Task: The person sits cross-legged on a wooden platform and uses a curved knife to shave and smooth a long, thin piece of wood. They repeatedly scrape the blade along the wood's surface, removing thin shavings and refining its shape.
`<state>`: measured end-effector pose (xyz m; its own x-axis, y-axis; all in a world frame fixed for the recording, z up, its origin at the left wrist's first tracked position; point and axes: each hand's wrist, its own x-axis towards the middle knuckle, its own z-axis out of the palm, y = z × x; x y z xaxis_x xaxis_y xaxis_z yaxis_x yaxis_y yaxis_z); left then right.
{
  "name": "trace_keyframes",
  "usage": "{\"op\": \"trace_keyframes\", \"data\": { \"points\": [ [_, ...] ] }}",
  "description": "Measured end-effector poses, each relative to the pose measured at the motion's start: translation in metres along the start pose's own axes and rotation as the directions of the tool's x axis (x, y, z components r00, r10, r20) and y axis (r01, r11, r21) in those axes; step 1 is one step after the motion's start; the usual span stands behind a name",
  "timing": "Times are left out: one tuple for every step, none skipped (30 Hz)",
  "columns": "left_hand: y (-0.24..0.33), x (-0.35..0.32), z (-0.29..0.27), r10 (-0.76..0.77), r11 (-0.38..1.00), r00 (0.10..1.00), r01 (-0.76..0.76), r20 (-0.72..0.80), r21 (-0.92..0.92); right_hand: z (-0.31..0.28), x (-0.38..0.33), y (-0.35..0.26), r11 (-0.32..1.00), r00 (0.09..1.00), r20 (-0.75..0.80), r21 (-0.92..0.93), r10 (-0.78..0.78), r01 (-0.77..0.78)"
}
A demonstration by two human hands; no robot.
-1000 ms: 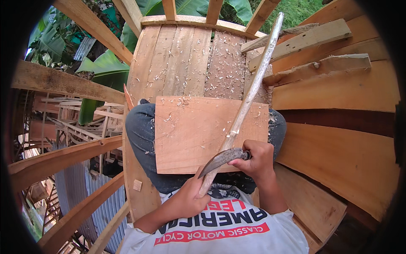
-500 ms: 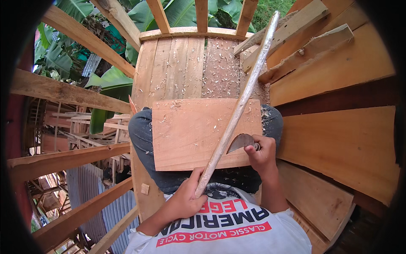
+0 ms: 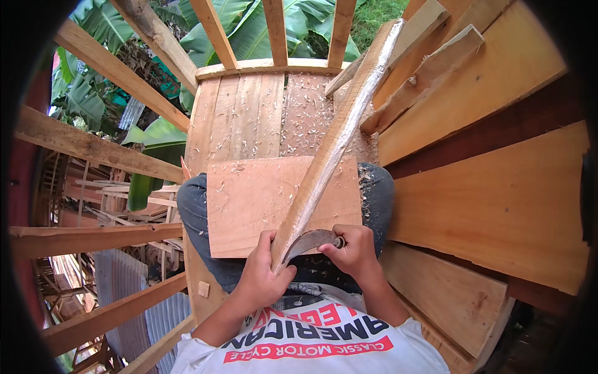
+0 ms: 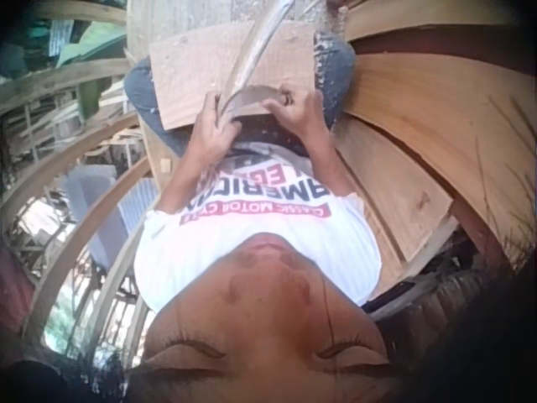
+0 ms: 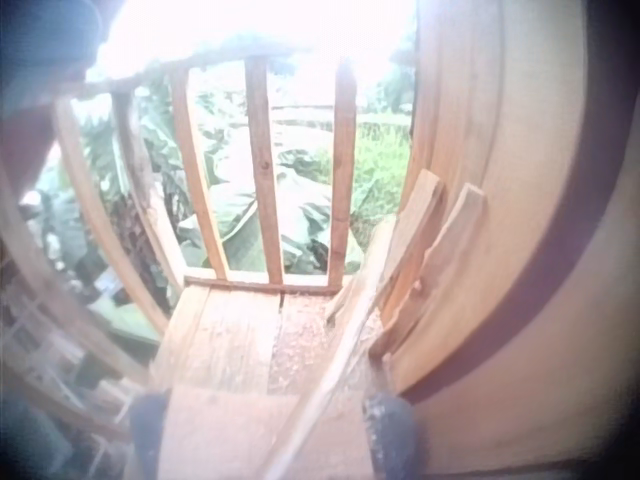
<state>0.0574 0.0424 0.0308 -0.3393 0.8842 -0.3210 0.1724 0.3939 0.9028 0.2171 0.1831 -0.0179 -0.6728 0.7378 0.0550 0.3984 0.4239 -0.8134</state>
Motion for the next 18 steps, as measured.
{"op": "trace_keyframes", "data": {
  "points": [
    [0.004,-0.003,0.001,-0.022,0.999,0.998,0.025,0.054,-0.045,-0.001,0.002,0.0,0.997,0.999,-0.041,-0.064,-0.035,0.033],
    [0.007,-0.006,0.0,-0.029,0.998,0.997,0.033,0.073,-0.05,-0.002,0.004,0.001,0.99,0.994,-0.078,-0.129,-0.074,0.063],
    [0.01,-0.01,0.001,-0.04,0.997,0.995,0.045,0.089,-0.062,-0.004,0.005,0.001,0.98,0.989,-0.107,-0.181,-0.107,0.086],
    [0.01,-0.014,0.002,-0.05,0.996,0.993,0.058,0.103,-0.074,-0.007,0.005,0.001,0.966,0.981,-0.132,-0.233,-0.142,0.109],
    [0.007,-0.014,0.002,-0.009,0.999,0.995,0.013,0.099,-0.034,-0.009,0.006,0.002,0.95,0.971,-0.154,-0.284,-0.18,0.131],
    [0.006,-0.017,0.003,-0.007,0.999,0.996,0.01,0.093,-0.038,-0.009,0.008,0.004,0.941,0.962,-0.166,-0.299,-0.216,0.16],
    [0.007,-0.019,0.004,-0.004,0.999,0.996,0.008,0.086,-0.043,-0.008,0.01,0.006,0.931,0.951,-0.177,-0.313,-0.252,0.189],
    [0.008,-0.021,0.004,-0.002,0.999,0.997,0.006,0.077,-0.048,-0.008,0.012,0.007,0.92,0.939,-0.186,-0.326,-0.289,0.219],
    [0.013,-0.023,0.0,-0.045,0.999,0.992,0.048,0.121,-0.02,-0.008,0.013,0.008,0.919,0.938,-0.19,-0.33,-0.291,0.218],
    [0.012,-0.024,0.0,-0.047,0.999,0.992,0.05,0.113,-0.023,-0.008,0.014,0.008,0.917,0.937,-0.193,-0.333,-0.292,0.217],
    [0.011,-0.027,0.0,-0.048,0.998,0.993,0.051,0.106,-0.026,-0.007,0.014,0.007,0.916,0.936,-0.196,-0.337,-0.294,0.217],
    [0.01,-0.029,0.0,-0.049,0.998,0.994,0.052,0.097,-0.026,-0.005,0.014,0.006,0.914,0.935,-0.191,-0.339,-0.298,0.222],
    [0.009,-0.031,-0.001,-0.056,0.998,0.994,0.058,0.089,-0.026,-0.004,0.014,0.005,0.912,0.935,-0.186,-0.341,-0.301,0.226],
    [0.008,-0.033,-0.002,-0.062,0.998,0.995,0.065,0.082,-0.026,-0.002,0.014,0.004,0.911,0.935,-0.182,-0.343,-0.304,0.23],
    [0.006,-0.035,-0.003,-0.066,0.997,0.995,0.069,0.079,-0.025,0.0,0.014,0.004,0.912,0.935,-0.18,-0.34,-0.305,0.232],
    [0.005,-0.037,-0.003,-0.07,0.997,0.995,0.072,0.076,-0.024,0.002,0.014,0.004,0.912,0.936,-0.178,-0.337,-0.304,0.233],
    [0.002,-0.038,-0.004,-0.05,0.998,0.997,0.051,0.059,-0.025,0.004,0.015,0.005,0.914,0.936,-0.176,-0.333,-0.303,0.233],
    [-0.002,-0.04,-0.003,-0.028,0.999,0.999,0.029,0.042,-0.027,0.005,0.016,0.007,0.917,0.938,-0.19,-0.334,-0.291,0.217]
  ]
}}
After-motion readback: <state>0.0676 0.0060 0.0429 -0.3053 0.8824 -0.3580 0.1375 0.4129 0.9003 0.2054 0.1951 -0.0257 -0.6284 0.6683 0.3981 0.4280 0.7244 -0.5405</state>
